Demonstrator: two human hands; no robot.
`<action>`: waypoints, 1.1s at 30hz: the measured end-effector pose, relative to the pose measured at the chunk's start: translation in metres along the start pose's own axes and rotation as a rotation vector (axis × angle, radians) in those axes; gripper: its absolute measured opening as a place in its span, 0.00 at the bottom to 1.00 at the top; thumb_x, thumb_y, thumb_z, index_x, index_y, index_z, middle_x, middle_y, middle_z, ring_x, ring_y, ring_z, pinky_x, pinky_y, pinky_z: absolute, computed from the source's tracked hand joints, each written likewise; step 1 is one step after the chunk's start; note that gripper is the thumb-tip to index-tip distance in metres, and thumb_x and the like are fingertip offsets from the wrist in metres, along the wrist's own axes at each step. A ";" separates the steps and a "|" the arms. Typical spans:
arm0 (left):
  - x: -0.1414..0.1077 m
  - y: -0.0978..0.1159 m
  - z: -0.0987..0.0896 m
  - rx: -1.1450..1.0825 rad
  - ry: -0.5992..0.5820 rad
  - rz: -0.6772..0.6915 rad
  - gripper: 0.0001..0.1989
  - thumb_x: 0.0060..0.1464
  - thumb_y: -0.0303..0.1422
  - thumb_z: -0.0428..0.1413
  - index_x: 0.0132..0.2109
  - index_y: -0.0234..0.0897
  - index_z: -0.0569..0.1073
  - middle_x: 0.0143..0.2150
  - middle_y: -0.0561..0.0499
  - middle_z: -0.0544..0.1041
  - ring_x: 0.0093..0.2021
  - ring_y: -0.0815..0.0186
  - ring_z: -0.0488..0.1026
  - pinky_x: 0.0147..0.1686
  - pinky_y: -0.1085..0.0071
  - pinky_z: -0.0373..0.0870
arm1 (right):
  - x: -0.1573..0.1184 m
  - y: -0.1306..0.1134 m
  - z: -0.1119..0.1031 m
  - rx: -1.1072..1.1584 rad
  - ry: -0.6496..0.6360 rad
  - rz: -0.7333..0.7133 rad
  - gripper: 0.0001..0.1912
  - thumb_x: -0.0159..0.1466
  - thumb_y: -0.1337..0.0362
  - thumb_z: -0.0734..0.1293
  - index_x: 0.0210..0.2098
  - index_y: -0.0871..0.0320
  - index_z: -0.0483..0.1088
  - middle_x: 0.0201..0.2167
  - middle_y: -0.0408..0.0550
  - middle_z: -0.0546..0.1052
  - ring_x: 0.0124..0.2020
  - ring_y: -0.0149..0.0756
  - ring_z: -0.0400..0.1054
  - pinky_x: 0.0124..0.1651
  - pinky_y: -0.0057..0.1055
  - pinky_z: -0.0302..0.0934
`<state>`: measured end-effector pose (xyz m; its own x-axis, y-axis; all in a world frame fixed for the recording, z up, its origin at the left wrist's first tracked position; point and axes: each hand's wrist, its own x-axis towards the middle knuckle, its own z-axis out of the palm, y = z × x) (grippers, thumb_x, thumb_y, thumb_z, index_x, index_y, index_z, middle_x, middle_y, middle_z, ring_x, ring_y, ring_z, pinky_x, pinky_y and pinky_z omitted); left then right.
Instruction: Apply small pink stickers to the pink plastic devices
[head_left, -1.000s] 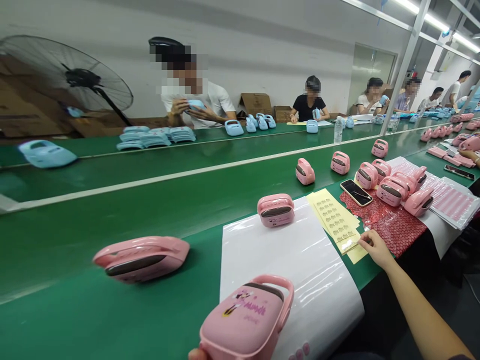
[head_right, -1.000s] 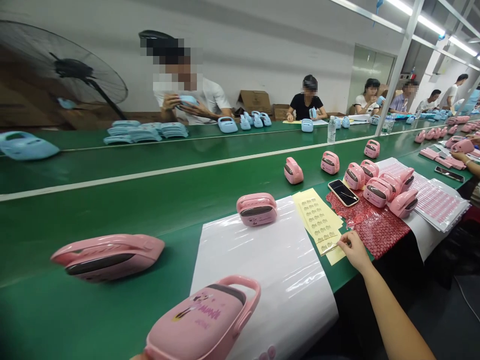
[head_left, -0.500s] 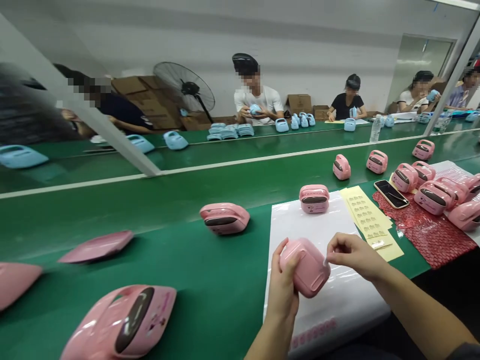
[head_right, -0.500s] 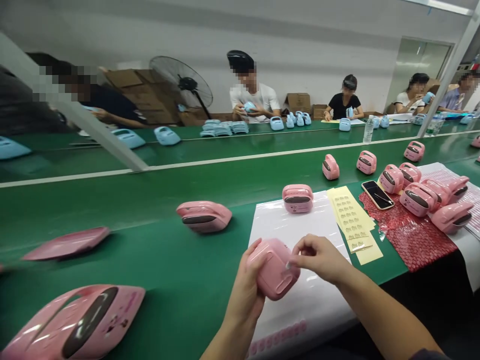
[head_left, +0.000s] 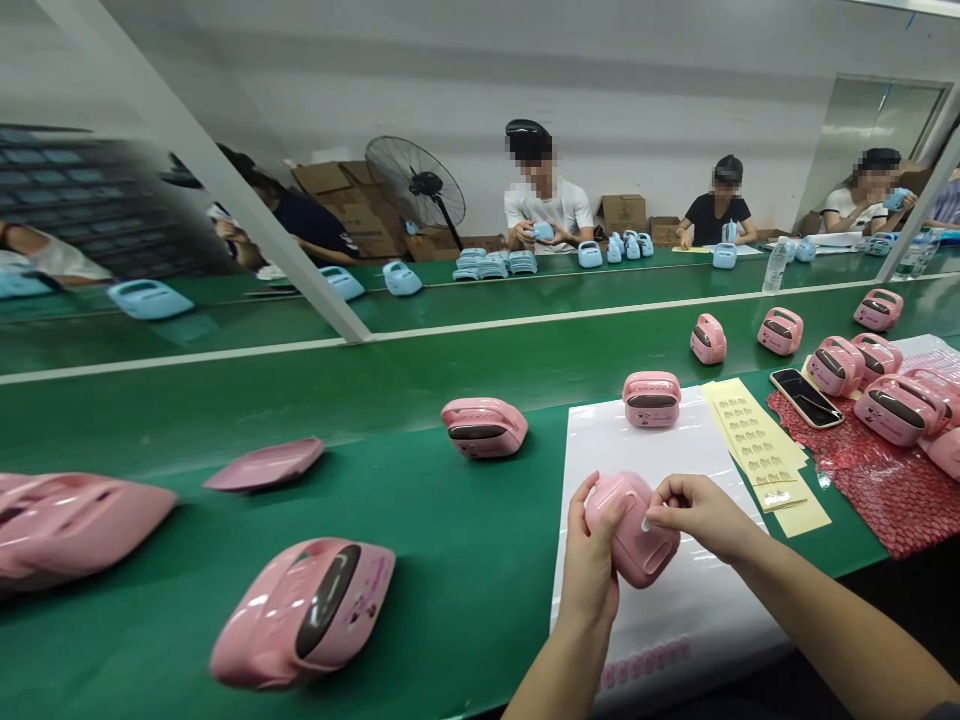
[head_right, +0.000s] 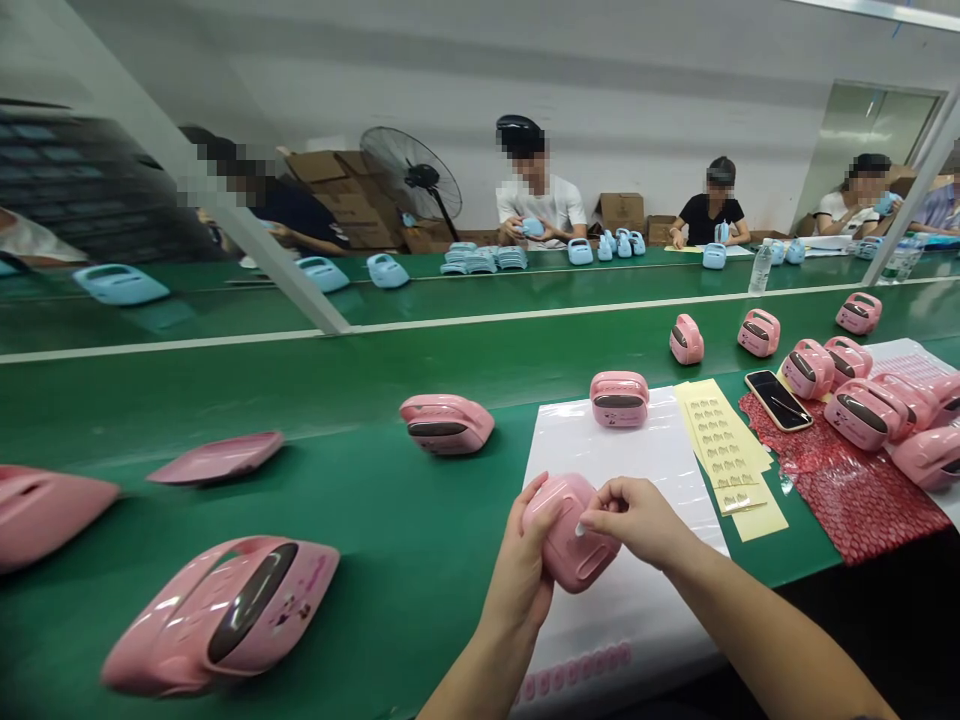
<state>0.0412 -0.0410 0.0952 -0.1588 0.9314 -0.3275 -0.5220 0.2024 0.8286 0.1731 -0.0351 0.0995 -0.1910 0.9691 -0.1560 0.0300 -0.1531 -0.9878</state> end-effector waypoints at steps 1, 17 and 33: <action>0.000 0.000 0.000 -0.004 -0.003 0.000 0.35 0.29 0.37 0.67 0.48 0.36 0.65 0.36 0.50 0.73 0.31 0.63 0.73 0.31 0.68 0.70 | 0.000 0.001 0.001 -0.019 0.002 -0.007 0.09 0.48 0.60 0.70 0.21 0.58 0.68 0.18 0.39 0.68 0.23 0.29 0.58 0.28 0.28 0.52; 0.007 -0.012 -0.007 -0.142 0.035 -0.032 0.19 0.42 0.39 0.62 0.41 0.37 0.70 0.33 0.53 0.74 0.33 0.66 0.72 0.31 0.73 0.70 | -0.026 0.030 0.003 -0.347 0.397 -0.720 0.03 0.61 0.65 0.62 0.31 0.52 0.68 0.25 0.45 0.69 0.28 0.37 0.63 0.33 0.36 0.59; 0.019 -0.044 -0.059 -0.548 -0.387 -0.156 0.39 0.42 0.38 0.64 0.61 0.43 0.58 0.49 0.45 0.77 0.50 0.53 0.71 0.46 0.61 0.69 | -0.079 0.140 0.008 -0.944 0.025 -0.848 0.25 0.65 0.74 0.54 0.61 0.56 0.53 0.41 0.54 0.77 0.37 0.42 0.69 0.39 0.40 0.64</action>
<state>0.0116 -0.0498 0.0255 0.2104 0.9653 -0.1547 -0.8789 0.2561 0.4024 0.1841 -0.1345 -0.0262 -0.4747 0.7002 0.5333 0.5951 0.7017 -0.3917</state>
